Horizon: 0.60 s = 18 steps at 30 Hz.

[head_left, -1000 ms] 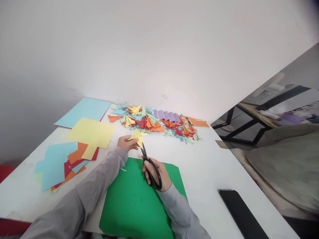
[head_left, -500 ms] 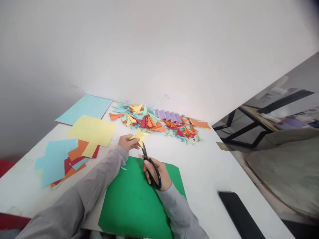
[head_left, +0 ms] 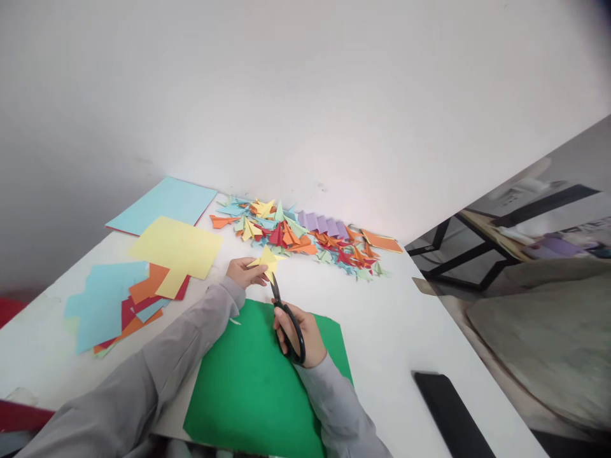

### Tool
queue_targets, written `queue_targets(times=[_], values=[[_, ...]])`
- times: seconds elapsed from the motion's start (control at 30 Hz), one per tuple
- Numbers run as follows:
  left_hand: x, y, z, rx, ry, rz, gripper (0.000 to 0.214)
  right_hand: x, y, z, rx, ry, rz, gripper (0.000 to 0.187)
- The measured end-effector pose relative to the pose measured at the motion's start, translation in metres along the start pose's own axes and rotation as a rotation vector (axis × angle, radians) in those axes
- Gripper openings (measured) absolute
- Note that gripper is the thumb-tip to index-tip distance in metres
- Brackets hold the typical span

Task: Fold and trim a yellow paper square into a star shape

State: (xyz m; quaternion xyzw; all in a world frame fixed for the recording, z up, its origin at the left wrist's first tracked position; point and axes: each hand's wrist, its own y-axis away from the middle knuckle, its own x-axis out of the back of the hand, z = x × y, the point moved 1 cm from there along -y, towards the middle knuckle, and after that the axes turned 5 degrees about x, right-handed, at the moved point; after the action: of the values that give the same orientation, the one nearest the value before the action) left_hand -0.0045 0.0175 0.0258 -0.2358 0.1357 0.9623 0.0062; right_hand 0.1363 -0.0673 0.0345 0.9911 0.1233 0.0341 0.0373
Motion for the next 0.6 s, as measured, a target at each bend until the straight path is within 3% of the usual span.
queue_targets(times=[0.6], values=[[0.0017, -0.0033, -0.0038, -0.003, -0.003, -0.013, 0.029, 0.0005, 0.0002, 0.0027, -0.001, -0.015, -0.002, 0.031]])
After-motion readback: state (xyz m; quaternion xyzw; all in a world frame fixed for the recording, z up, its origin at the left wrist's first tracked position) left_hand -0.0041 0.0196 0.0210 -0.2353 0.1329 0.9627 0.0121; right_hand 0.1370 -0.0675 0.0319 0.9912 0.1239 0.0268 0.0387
